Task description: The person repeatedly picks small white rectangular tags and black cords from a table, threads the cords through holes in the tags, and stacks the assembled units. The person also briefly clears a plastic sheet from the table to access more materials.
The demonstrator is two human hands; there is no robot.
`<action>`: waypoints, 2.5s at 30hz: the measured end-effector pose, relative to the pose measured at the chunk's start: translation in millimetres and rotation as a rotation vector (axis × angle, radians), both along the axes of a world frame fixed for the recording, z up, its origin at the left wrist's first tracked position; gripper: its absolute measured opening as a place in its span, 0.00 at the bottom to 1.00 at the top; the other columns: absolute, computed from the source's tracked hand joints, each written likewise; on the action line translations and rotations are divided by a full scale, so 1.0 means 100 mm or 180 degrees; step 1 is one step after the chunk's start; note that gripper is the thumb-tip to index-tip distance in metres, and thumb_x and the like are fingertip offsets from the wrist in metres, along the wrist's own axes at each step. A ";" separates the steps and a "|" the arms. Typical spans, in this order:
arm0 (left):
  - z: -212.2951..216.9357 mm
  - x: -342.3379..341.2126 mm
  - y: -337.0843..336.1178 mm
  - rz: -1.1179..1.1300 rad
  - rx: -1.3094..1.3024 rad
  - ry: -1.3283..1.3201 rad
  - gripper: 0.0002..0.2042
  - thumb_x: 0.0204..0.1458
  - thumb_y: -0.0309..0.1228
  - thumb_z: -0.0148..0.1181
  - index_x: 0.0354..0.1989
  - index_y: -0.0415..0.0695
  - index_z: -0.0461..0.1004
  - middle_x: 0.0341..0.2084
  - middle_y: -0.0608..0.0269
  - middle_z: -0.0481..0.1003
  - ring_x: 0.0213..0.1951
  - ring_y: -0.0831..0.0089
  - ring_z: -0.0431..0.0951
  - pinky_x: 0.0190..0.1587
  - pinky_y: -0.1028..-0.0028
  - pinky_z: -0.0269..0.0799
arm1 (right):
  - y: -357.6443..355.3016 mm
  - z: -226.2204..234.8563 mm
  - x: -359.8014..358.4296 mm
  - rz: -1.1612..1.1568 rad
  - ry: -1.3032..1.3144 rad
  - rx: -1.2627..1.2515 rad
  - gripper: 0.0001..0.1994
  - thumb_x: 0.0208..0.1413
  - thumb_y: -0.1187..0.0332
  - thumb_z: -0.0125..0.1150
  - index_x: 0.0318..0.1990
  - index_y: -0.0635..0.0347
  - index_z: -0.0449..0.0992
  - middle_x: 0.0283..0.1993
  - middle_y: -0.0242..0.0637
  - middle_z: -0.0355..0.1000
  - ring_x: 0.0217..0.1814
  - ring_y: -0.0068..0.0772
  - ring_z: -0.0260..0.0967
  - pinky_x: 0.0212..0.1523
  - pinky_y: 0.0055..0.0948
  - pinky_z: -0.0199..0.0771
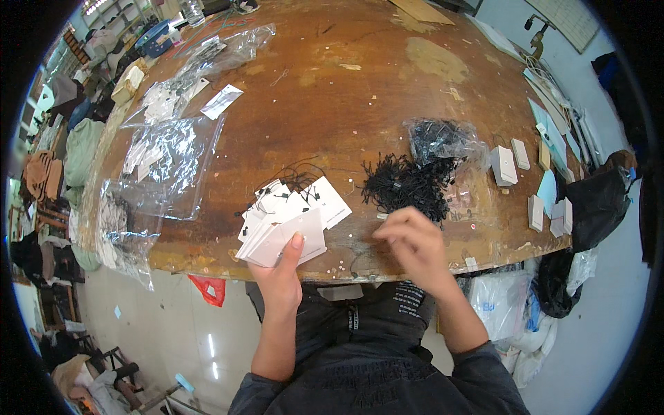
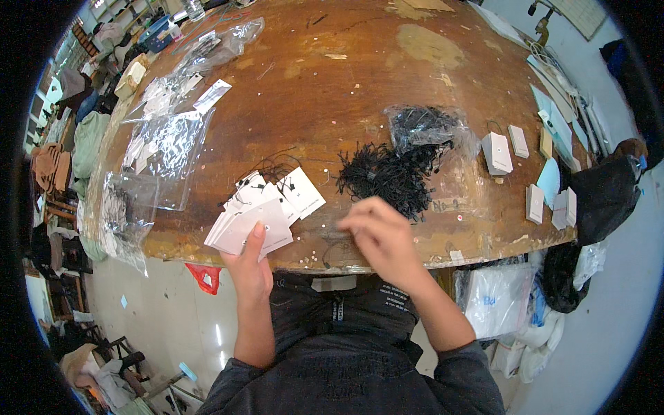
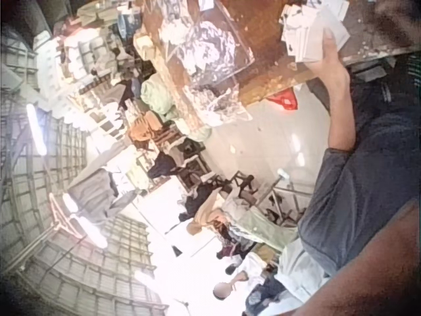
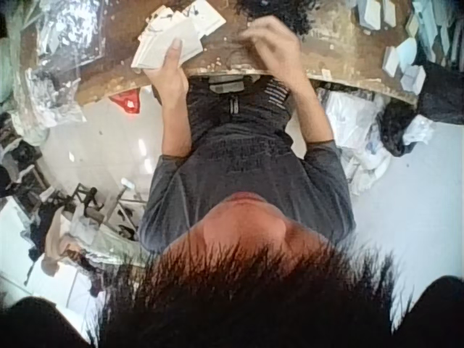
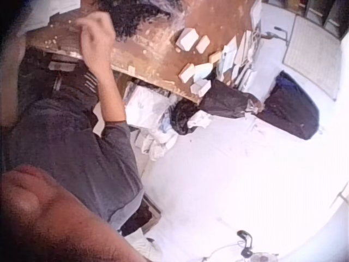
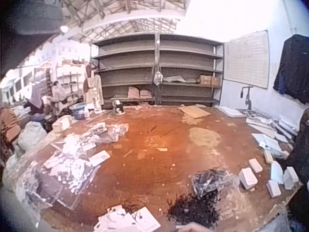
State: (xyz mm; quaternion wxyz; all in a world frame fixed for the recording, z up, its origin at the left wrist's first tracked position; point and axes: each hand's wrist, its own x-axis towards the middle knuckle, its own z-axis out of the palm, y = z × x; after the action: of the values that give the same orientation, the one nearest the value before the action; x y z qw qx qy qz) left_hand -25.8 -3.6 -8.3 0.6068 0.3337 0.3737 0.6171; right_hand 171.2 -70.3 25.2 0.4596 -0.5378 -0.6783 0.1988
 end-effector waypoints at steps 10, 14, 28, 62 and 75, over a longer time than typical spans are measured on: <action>-0.03 0.18 -0.16 -0.0527 0.0100 0.0055 0.19 0.52 0.22 0.62 0.52 0.35 0.68 0.45 0.60 0.73 0.46 0.75 0.73 0.49 0.74 0.69 | 0.15 -0.07 -0.59 -0.0593 0.2259 -0.0620 0.06 0.56 0.79 0.60 0.41 0.67 0.76 0.36 0.37 0.75 0.35 0.23 0.74 0.40 0.20 0.76; -0.02 0.19 -0.16 -0.0465 0.0194 0.0161 0.17 0.53 0.22 0.62 0.50 0.35 0.69 0.43 0.62 0.74 0.44 0.76 0.73 0.48 0.75 0.70 | 0.24 -0.07 -0.59 -0.0680 0.1838 -0.0313 0.03 0.57 0.79 0.59 0.37 0.67 0.74 0.31 0.32 0.72 0.29 0.19 0.69 0.32 0.18 0.71; -0.06 0.12 -0.10 -0.0707 0.0700 0.0930 0.08 0.53 0.21 0.60 0.42 0.36 0.73 0.36 0.64 0.74 0.38 0.81 0.71 0.41 0.80 0.68 | 0.28 0.00 -0.49 -0.0376 0.0629 0.0162 0.02 0.54 0.80 0.57 0.34 0.66 0.72 0.26 0.36 0.67 0.21 0.22 0.61 0.22 0.21 0.59; -0.04 -0.21 0.36 0.0796 0.0184 -0.0406 0.18 0.59 0.30 0.52 0.55 0.36 0.63 0.43 0.55 0.73 0.42 0.68 0.76 0.48 0.68 0.73 | 0.32 -0.16 0.70 -0.2034 -0.0466 -0.0921 0.07 0.53 0.69 0.63 0.32 0.65 0.77 0.26 0.40 0.73 0.23 0.32 0.67 0.27 0.28 0.67; -0.11 -0.10 0.15 -0.0139 0.0149 -0.0237 0.19 0.60 0.30 0.51 0.58 0.38 0.60 0.48 0.53 0.71 0.48 0.61 0.75 0.51 0.58 0.73 | 0.22 0.03 0.58 -0.2469 0.0647 0.0152 0.07 0.58 0.70 0.59 0.35 0.66 0.77 0.30 0.34 0.75 0.31 0.18 0.68 0.32 0.20 0.67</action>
State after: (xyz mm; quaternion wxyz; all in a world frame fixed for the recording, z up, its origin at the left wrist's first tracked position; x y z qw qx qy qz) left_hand -35.7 11.5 -19.8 0.6256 0.3327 0.3289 0.6243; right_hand 229.5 -48.0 28.6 0.5777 -0.7207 -0.3805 0.0470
